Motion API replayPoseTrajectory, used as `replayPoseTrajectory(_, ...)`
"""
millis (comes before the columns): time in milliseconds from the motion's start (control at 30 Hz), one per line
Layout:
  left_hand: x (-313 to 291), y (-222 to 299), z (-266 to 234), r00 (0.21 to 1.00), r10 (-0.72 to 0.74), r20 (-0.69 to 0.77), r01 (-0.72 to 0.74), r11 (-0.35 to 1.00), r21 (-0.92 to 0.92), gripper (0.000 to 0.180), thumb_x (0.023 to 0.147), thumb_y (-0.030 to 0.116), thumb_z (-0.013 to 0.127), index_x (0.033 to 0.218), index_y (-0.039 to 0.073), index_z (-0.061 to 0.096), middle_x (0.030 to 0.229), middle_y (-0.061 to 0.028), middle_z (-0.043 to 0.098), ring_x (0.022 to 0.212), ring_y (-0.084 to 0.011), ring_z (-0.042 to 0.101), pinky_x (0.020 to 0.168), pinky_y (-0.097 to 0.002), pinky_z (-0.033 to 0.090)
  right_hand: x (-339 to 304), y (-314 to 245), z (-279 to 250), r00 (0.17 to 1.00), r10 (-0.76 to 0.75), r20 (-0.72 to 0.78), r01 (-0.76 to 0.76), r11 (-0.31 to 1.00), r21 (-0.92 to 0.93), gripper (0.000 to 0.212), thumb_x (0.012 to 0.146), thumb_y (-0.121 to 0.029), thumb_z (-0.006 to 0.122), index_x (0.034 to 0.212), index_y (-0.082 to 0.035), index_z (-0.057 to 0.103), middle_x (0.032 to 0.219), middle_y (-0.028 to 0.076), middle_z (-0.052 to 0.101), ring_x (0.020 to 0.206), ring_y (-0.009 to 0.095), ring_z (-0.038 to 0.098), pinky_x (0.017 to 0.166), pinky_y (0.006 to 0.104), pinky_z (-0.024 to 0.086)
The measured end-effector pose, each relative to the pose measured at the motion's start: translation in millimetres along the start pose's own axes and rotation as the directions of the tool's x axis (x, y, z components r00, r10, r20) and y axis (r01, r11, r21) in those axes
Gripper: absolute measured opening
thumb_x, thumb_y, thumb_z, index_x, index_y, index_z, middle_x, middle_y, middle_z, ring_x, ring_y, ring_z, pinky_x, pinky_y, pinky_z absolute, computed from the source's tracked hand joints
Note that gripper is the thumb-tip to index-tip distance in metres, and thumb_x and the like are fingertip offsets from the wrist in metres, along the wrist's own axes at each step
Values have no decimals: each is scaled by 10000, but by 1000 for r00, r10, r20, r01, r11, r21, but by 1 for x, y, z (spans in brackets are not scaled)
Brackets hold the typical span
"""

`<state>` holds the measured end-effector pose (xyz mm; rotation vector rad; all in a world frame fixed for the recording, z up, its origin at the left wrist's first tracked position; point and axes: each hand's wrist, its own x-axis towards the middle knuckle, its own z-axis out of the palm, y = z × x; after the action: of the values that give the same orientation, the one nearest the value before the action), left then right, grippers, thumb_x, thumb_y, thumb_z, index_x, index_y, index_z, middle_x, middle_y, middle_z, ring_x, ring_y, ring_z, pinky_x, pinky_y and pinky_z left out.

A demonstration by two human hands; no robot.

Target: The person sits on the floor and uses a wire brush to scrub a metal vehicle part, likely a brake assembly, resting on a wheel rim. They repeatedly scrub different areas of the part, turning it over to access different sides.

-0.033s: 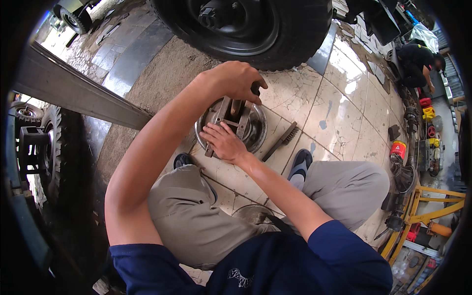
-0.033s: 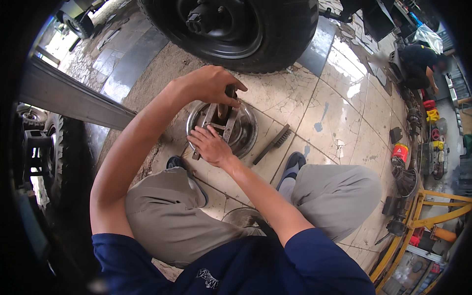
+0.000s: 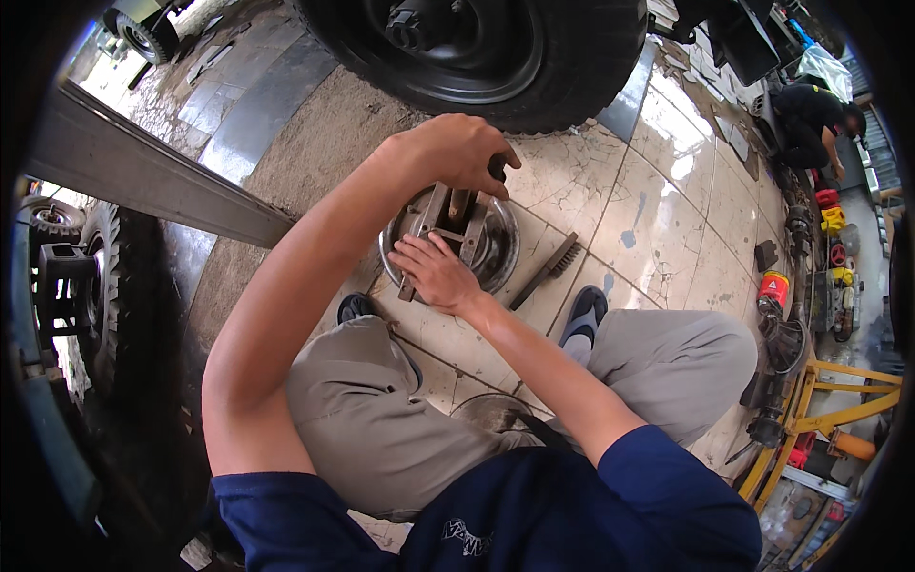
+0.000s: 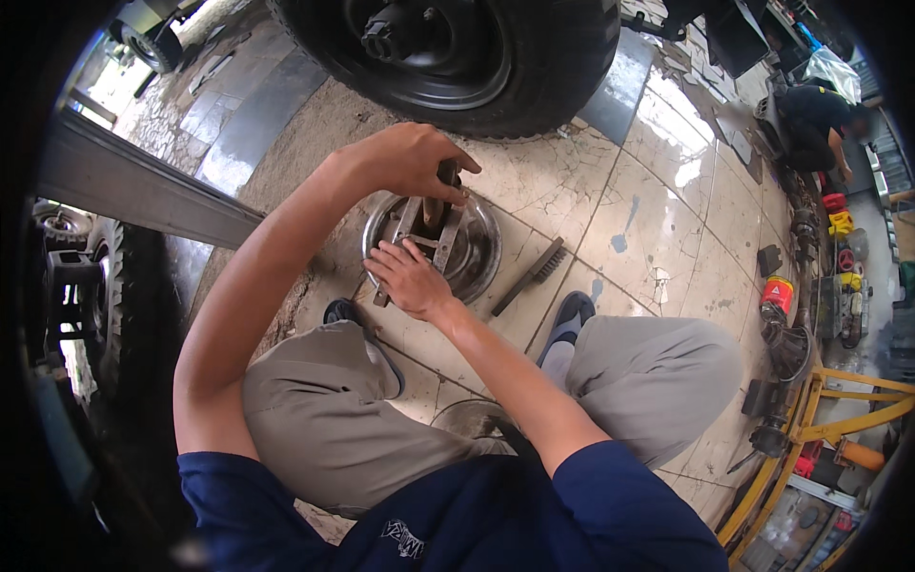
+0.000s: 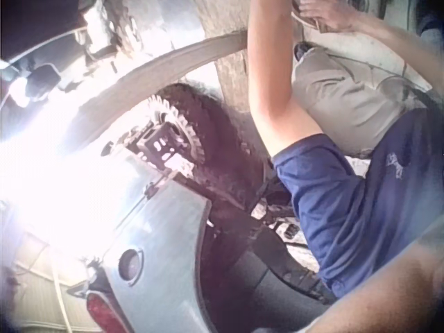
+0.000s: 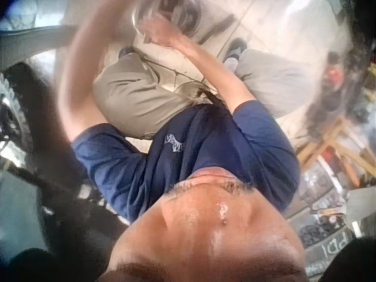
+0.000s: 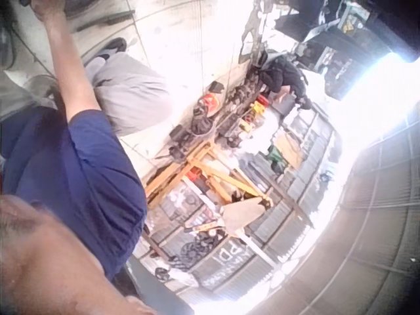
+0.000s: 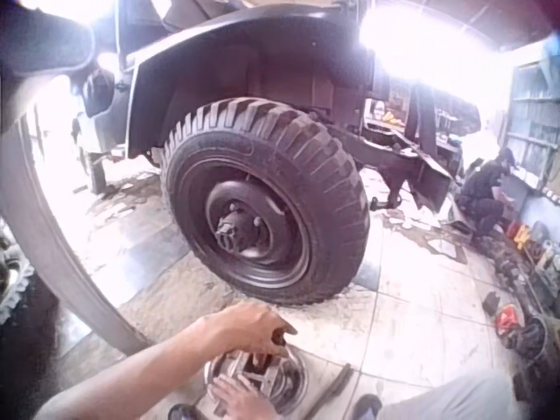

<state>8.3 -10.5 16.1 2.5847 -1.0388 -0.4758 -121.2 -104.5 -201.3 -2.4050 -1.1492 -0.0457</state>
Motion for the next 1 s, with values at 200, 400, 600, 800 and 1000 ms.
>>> replayPoseTrajectory(200, -5, 5, -3, 998, 6, -70, -6, 1000, 13, 548, 797, 481, 773, 1235, 160, 701, 1028, -130, 744, 958, -296, 711, 877, -394, 551, 4, 6, -5, 999, -7, -45, 6, 1000, -14, 400, 997, -274, 495, 1366, -135, 558, 1435, 41, 524, 1396, 215, 396, 1182, 461, 264)
replayPoseTrajectory(400, -7, 4, 1, 996, 5, -88, -1, 999, 45, 547, 795, 523, 760, 1215, 176, 713, 1013, -122, 746, 949, -298, 713, 864, -404, 554, 3, 7, -1, 998, -14, -59, 12, 999, -34, 400, 991, -269, 500, 1365, -138, 560, 1433, 34, 523, 1391, 207, 400, 1181, 463, 263)
replayPoseTrajectory(600, 5, -4, 1, 995, 2, -103, 5, 998, 66, 537, 784, 524, 767, 1211, 202, 716, 1008, -118, 747, 944, -307, 711, 862, -405, 555, 6, 11, -4, 998, -12, -61, 13, 1000, 18, 402, 986, -276, 508, 1358, -137, 566, 1412, 37, 543, 1389, 203, 404, 1179, 467, 266)
replayPoseTrajectory(800, 10, -2, -3, 998, -51, -40, 54, 996, 68, 541, 787, 502, 757, 1225, 191, 697, 1050, -78, 749, 1005, -276, 704, 911, -385, 542, 16, 13, -1, 997, -5, -79, 8, 999, 48, 378, 967, -237, 546, 1324, -122, 593, 1336, 54, 602, 1313, 224, 490, 1146, 468, 325)
replayPoseTrajectory(1000, 13, 0, -4, 997, -29, -68, 33, 998, 57, 524, 785, 513, 768, 1198, 193, 724, 1034, -103, 747, 968, -294, 707, 889, -396, 548, 60, 46, 2, 971, -182, -156, 183, 983, -7, 386, 911, -166, 548, 1285, -107, 622, 1262, 87, 643, 1233, 243, 565, 1111, 454, 377)
